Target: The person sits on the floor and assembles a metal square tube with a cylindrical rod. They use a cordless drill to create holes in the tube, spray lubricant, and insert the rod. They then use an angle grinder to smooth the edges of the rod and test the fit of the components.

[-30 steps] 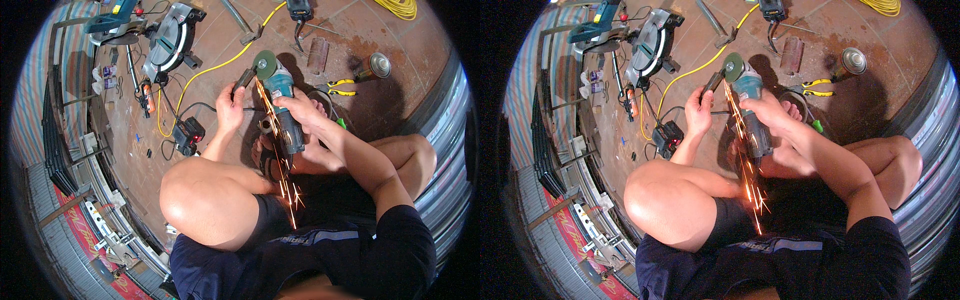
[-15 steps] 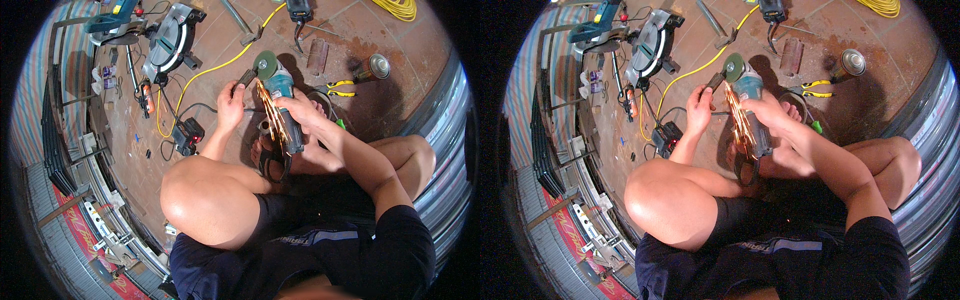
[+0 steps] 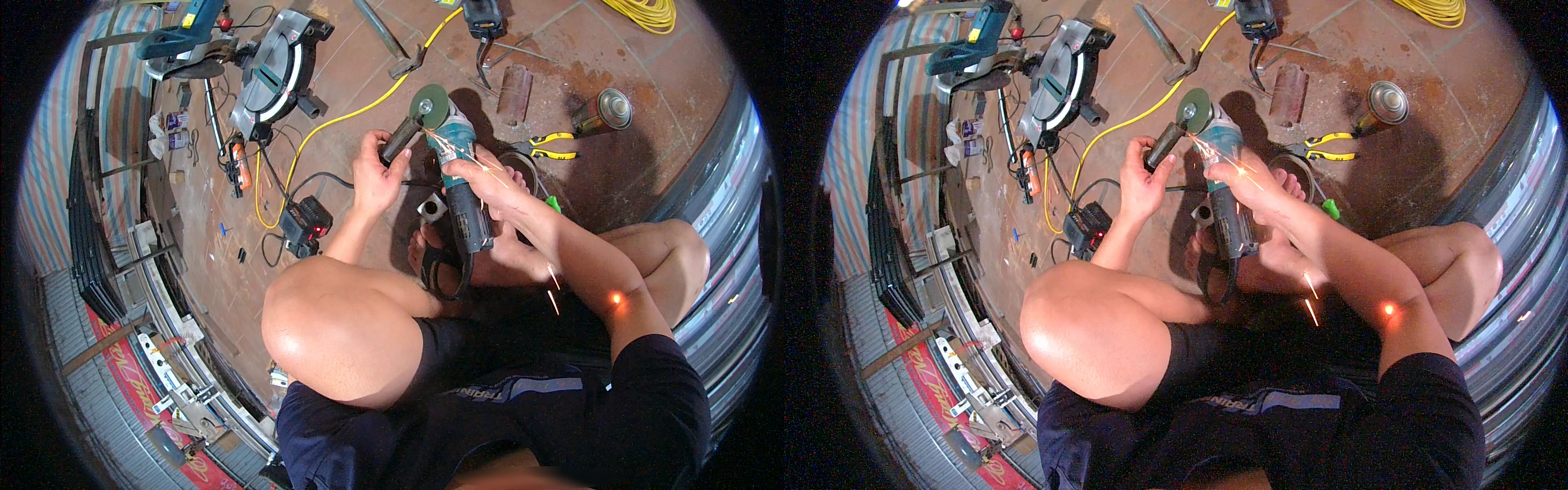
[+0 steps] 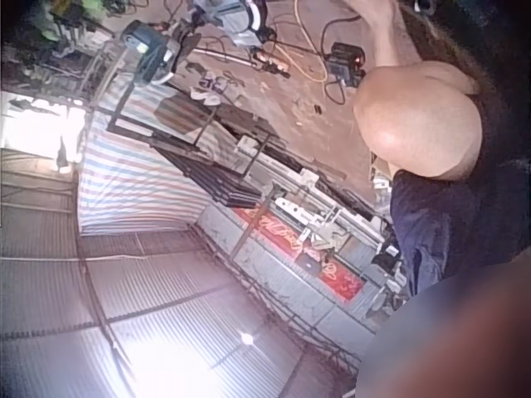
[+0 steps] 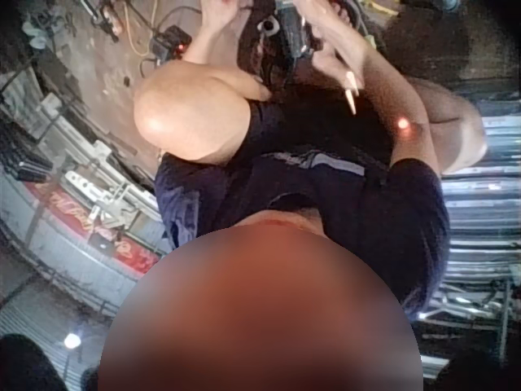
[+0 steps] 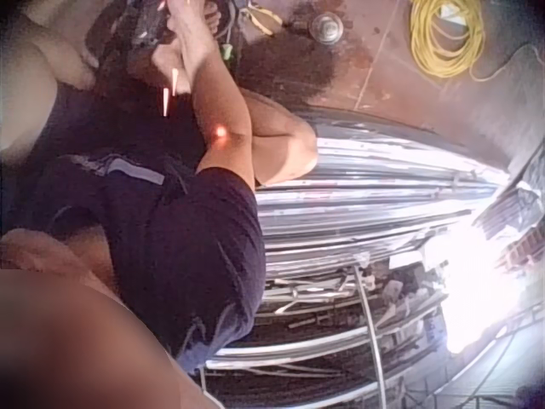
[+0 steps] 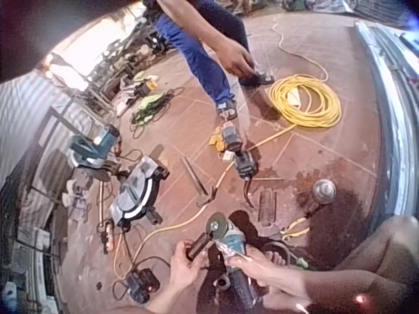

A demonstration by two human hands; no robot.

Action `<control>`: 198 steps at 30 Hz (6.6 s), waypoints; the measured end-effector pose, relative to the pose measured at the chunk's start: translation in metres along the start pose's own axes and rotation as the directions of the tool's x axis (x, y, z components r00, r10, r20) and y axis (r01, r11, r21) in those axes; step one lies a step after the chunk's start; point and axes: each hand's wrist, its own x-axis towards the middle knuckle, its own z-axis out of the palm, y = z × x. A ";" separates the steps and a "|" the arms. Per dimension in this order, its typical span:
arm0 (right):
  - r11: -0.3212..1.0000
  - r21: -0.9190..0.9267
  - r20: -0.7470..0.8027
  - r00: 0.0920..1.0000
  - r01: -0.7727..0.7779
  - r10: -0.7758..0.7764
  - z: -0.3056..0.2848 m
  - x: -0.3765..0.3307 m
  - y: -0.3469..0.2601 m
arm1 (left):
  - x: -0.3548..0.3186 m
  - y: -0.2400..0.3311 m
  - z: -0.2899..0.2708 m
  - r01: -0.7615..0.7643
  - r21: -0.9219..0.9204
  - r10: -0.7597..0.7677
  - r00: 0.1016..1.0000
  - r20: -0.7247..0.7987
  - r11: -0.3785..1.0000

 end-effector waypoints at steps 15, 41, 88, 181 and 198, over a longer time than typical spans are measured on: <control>0.999 0.050 0.015 1.000 -0.007 0.006 -0.010 0.013 0.022 | -0.001 0.003 -0.011 0.035 0.078 -0.037 0.999 0.025 0.996; 0.998 -0.040 -0.033 0.998 -0.049 0.048 0.001 -0.002 -0.004 | 0.008 -0.011 -0.014 0.054 0.025 -0.058 0.972 0.228 0.998; 0.986 0.077 0.080 0.986 -0.151 0.145 0.001 -0.010 -0.010 | -0.027 -0.181 -0.055 0.552 0.003 -0.551 0.833 -0.053 0.834; 0.984 -0.113 -0.217 0.970 -0.139 0.112 0.050 -0.048 0.005 | -0.097 -0.045 0.020 -0.203 -0.307 0.206 0.978 -0.024 0.930; 0.961 0.273 -0.278 0.960 0.050 0.029 -0.046 -0.097 -0.044 | -0.142 -0.072 0.069 0.173 0.298 -0.179 0.984 -0.005 0.939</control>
